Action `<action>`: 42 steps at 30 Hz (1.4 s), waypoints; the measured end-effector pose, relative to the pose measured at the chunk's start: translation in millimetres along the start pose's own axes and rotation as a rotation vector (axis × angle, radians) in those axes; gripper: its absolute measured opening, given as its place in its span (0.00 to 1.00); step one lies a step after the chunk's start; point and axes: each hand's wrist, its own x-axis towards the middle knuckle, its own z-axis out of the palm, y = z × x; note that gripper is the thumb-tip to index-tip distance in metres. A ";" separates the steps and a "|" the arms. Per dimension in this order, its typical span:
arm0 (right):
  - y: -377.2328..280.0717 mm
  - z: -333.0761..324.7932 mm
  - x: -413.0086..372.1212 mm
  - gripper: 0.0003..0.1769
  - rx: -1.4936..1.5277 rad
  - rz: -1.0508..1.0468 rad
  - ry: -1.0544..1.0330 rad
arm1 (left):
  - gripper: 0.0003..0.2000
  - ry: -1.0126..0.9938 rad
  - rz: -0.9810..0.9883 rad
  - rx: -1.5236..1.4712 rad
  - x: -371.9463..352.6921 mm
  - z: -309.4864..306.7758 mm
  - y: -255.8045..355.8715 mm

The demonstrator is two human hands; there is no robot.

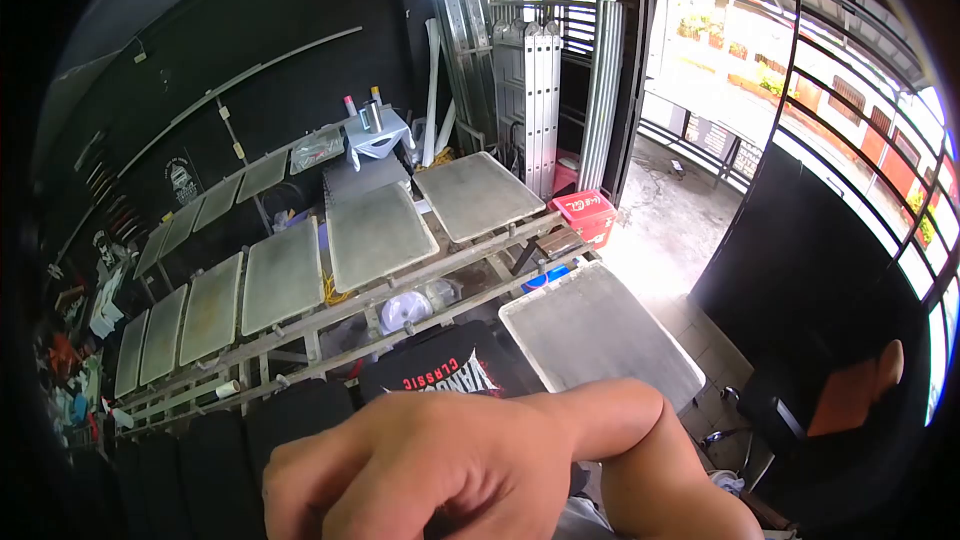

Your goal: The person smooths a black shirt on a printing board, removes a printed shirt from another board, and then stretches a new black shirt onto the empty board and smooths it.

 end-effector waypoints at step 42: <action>31.6 -131.7 -117.7 0.07 0.239 0.460 0.540 | 0.33 0.064 0.072 -0.070 37.8 29.4 -11.9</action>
